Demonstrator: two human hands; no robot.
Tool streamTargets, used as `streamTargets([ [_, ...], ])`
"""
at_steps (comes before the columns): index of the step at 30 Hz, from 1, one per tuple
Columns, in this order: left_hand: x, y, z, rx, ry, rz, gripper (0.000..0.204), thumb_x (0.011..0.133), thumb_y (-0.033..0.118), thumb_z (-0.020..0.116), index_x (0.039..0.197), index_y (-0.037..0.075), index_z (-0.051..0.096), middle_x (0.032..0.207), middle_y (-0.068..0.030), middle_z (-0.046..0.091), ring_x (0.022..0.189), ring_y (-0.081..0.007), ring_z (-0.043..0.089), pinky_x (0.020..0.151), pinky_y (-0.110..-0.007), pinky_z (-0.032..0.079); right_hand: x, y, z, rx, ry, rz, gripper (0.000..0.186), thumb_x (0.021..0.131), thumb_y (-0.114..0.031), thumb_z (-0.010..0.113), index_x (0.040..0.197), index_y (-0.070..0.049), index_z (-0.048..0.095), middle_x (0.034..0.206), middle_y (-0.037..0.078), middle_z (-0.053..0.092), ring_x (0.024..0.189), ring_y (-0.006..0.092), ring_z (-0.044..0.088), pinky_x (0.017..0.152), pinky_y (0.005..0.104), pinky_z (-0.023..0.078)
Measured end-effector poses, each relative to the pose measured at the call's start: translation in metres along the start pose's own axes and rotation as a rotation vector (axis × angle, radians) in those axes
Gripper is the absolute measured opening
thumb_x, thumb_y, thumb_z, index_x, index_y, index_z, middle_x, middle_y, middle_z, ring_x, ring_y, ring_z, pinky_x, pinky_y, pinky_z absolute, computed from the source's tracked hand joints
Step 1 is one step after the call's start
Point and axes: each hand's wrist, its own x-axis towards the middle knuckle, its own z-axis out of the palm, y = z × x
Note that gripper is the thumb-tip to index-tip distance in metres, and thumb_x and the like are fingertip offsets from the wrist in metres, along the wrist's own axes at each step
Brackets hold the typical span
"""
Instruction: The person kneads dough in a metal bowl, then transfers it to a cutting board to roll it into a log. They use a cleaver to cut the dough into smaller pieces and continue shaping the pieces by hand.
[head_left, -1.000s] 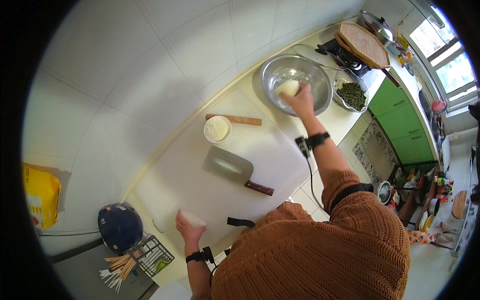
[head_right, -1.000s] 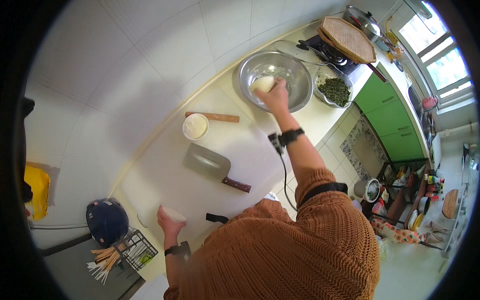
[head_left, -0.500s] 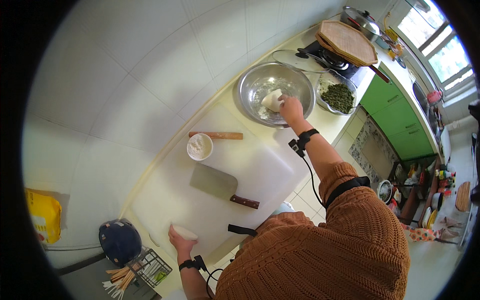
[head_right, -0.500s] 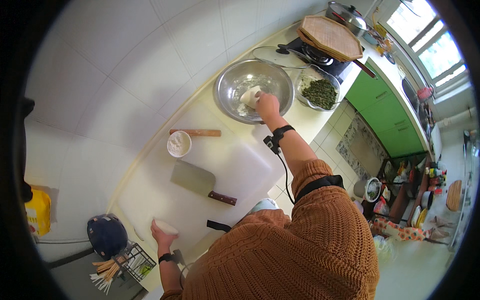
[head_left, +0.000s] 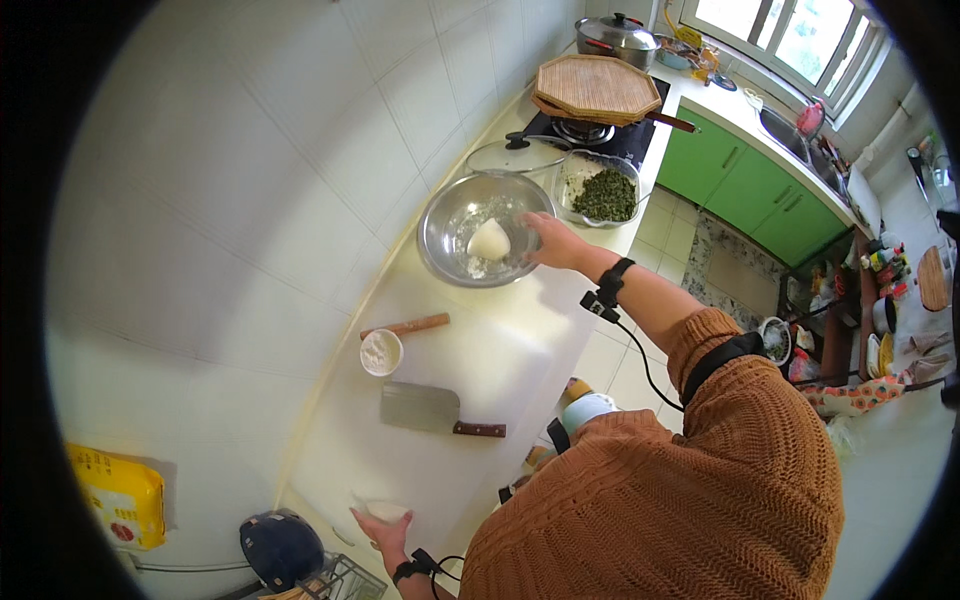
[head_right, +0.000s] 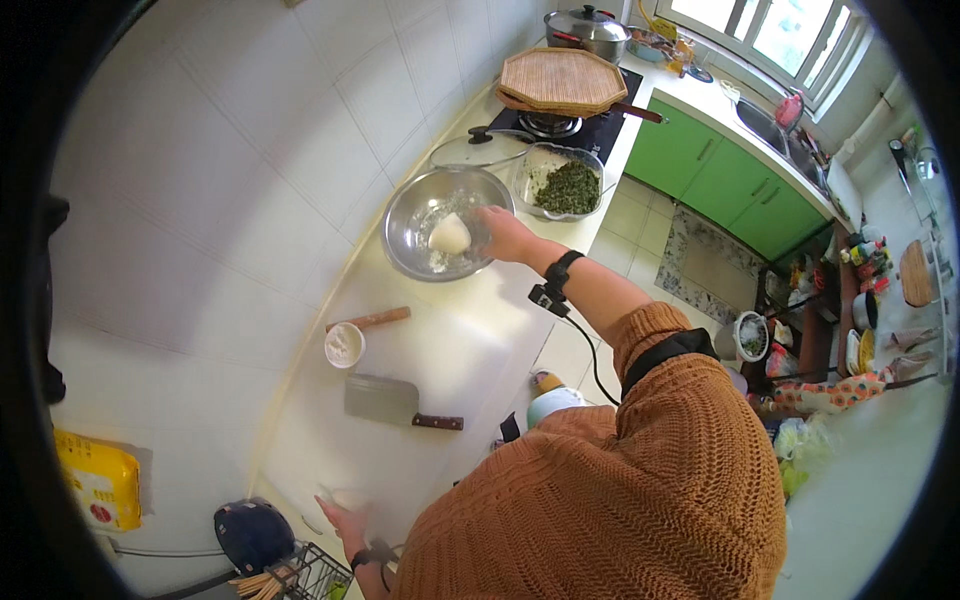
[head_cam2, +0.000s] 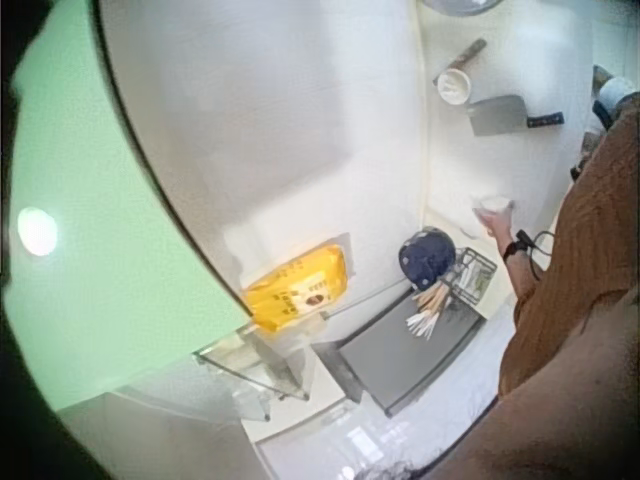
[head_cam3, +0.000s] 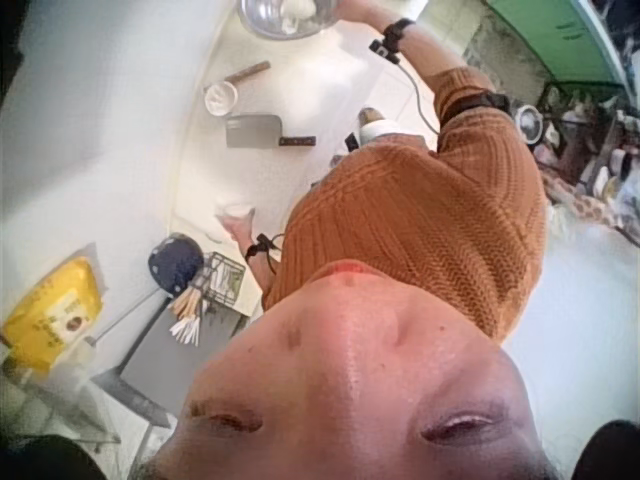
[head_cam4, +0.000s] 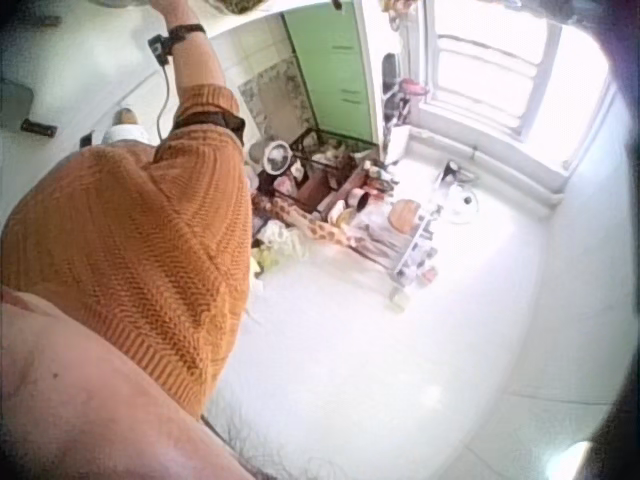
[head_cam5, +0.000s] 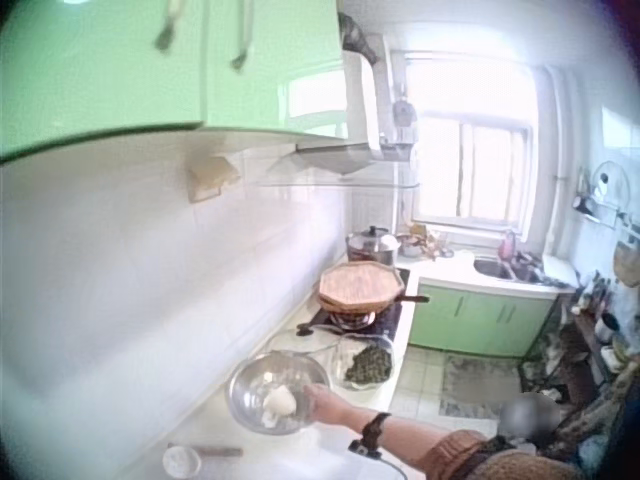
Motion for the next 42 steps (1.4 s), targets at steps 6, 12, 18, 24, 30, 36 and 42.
streamTargets([
  [6,-0.037,0.01,0.023,-0.271,0.433,0.071,0.056,0.104,0.016,0.069,0.155,0.001,0.052,0.156,-0.0222,0.05,0.142,-0.0378,0.051,0.12,-0.048,0.042,0.108,0.093,-0.013,-0.094,0.144,0.083,0.05,0.086,-0.025,0.081,0.128,-0.003,0.068,0.118,0.026,0.071,0.115,0.0446,0.066,0.1,0.0506,0.054],
  [12,-0.131,0.107,0.118,-0.449,0.383,0.101,0.039,0.101,0.01,0.07,0.139,0.003,0.064,0.142,-0.0142,0.059,0.127,-0.0295,0.058,0.098,-0.043,0.049,0.255,0.191,-0.037,-0.336,0.013,0.315,0.059,0.095,-0.051,0.07,0.121,0.002,0.071,0.122,0.025,0.072,0.119,0.042,0.068,0.101,0.0478,0.056],
  [18,-0.215,0.242,0.156,-0.095,0.051,0.125,0.032,0.096,0.013,0.076,0.125,-0.002,0.073,0.128,-0.0189,0.068,0.117,-0.0332,0.066,0.089,-0.044,0.055,0.301,0.232,-0.052,-0.28,-0.333,0.404,0.062,0.093,-0.057,0.073,0.113,0.001,0.079,0.113,0.023,0.078,0.106,0.0386,0.076,0.088,0.0474,0.062],
  [24,-0.246,0.277,0.158,-0.342,0.016,-0.1,0.037,0.099,0.02,0.075,0.126,-0.004,0.074,0.122,-0.0217,0.074,0.099,-0.0298,0.074,0.082,-0.043,0.06,0.314,0.258,-0.04,-0.234,-0.384,0.274,0.057,0.087,-0.051,0.081,0.101,0.004,0.08,0.102,0.026,0.078,0.098,0.0421,0.076,0.086,0.0488,0.063],
  [30,-0.249,0.266,0.174,-0.322,0.038,0.022,0.032,0.1,0.017,0.072,0.124,-0.005,0.075,0.119,-0.0196,0.077,0.102,-0.0281,0.076,0.085,-0.042,0.061,0.319,0.265,-0.041,-0.153,-0.254,0.206,0.064,0.076,-0.052,0.087,0.093,0.009,0.078,0.095,0.03,0.077,0.093,0.0444,0.075,0.084,0.0495,0.062],
  [36,-0.244,0.264,0.175,-0.335,0.033,0.173,0.029,0.098,0.012,0.072,0.123,-0.004,0.075,0.117,-0.0162,0.078,0.1,-0.0268,0.075,0.087,-0.04,0.06,0.299,0.218,-0.1,0.046,-0.184,0.188,0.077,0.072,-0.066,0.082,0.081,0.01,0.076,0.081,0.03,0.074,0.08,0.0429,0.076,0.075,0.0483,0.06],
  [42,-0.188,0.284,0.185,-0.472,-0.065,0.357,0.019,0.097,0.009,0.07,0.109,-0.006,0.074,0.104,-0.0151,0.077,0.091,-0.0251,0.072,0.083,-0.039,0.058,0.172,0.128,-0.202,0.3,-0.047,0.112,0.073,0.075,-0.065,0.079,0.08,0.007,0.076,0.07,0.027,0.069,0.064,0.0384,0.068,0.068,0.0459,0.057],
])
